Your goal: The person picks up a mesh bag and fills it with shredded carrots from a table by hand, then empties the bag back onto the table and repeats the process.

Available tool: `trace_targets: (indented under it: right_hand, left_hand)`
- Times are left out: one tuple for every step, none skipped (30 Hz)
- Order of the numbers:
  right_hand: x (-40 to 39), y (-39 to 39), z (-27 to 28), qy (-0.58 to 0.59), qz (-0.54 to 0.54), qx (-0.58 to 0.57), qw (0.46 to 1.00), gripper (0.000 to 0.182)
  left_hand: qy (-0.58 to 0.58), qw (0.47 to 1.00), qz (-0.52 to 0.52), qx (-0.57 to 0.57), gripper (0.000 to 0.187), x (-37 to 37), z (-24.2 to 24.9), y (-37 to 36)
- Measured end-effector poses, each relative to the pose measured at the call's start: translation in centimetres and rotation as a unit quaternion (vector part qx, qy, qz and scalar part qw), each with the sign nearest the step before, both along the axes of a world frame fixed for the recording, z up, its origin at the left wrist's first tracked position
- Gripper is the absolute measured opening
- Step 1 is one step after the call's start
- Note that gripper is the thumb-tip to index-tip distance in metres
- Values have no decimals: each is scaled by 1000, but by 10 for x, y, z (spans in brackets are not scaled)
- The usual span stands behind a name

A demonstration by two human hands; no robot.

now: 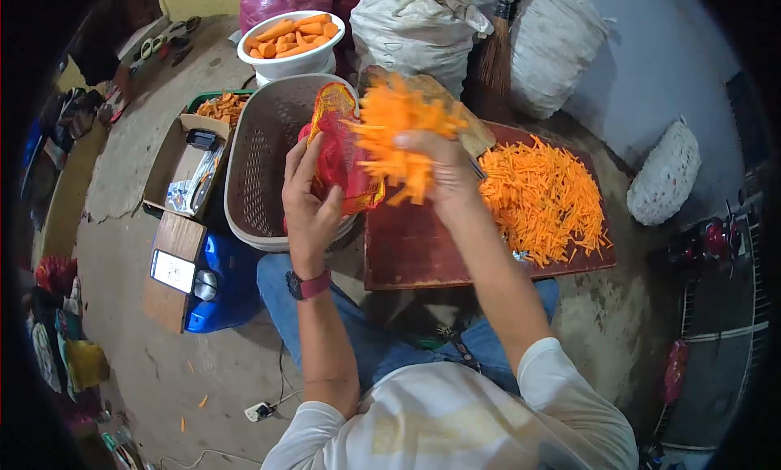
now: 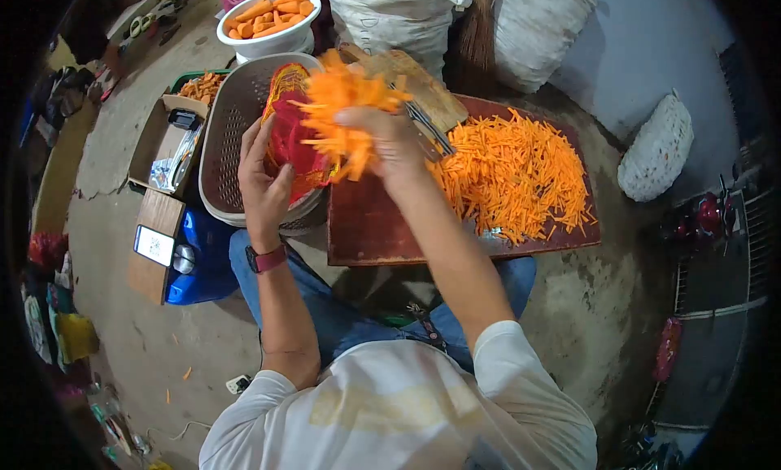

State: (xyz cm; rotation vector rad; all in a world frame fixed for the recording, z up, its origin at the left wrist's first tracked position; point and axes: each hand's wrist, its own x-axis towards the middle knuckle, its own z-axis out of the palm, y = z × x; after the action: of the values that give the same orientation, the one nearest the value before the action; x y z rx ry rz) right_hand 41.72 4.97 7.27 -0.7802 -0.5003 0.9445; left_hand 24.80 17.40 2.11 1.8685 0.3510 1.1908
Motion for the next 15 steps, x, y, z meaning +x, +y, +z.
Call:
trace_targets:
  right_hand:
    - [-5,24,-13,-23,-13,-1,1000,60]
    - [-13,42,-27,-106,-34,-16,994,60]
    - [-20,58,-40,-187,-54,-32,980,60]
    - [-22,68,-51,-269,-74,-47,959,60]
    - [-21,73,-58,-373,-72,-90,920,57]
    - [-19,76,-66,-472,-69,-133,869,54]
    - [-17,76,-74,-564,-65,-174,805,52]
    - [-19,74,-67,-556,-47,-193,807,45]
    - [-22,70,-53,-547,-32,-213,809,39]
    - [-23,66,-43,-537,-19,-233,810,33]
    - [-15,71,-53,-534,-22,-214,818,27]
    - [-2,83,-71,-530,-27,-195,825,24]
    - [8,86,-81,-526,-34,-176,831,23]
    - [10,77,-70,-522,-16,-199,829,24]
    - [12,68,-50,-517,2,-221,827,25]
  left_hand:
    - [-2,1000,7,-11,75,-1,2,-1]
    - [-4,1000,14,-23,75,-3,7,-4]
    - [-6,999,22,-34,75,-4,10,-5]
    - [-15,999,17,-45,75,-4,10,-4]
    - [-24,998,12,-57,76,-5,10,-2]
    - [-32,997,7,-70,76,-7,8,-2]
    - [-31,997,15,-63,76,-7,6,0]
    - [-30,998,22,-55,76,-7,3,2]
    - [-28,998,27,-47,76,-6,2,4]
    - [-38,997,17,-61,75,-7,2,3]
    - [-48,996,4,-74,75,-6,3,2]
    - [-57,995,-11,-87,75,-5,3,0]
    - [-64,995,11,-71,74,0,-2,3]
    - [-75,994,6,-81,73,1,-2,3]
    - [-86,992,2,-91,73,1,-2,3]
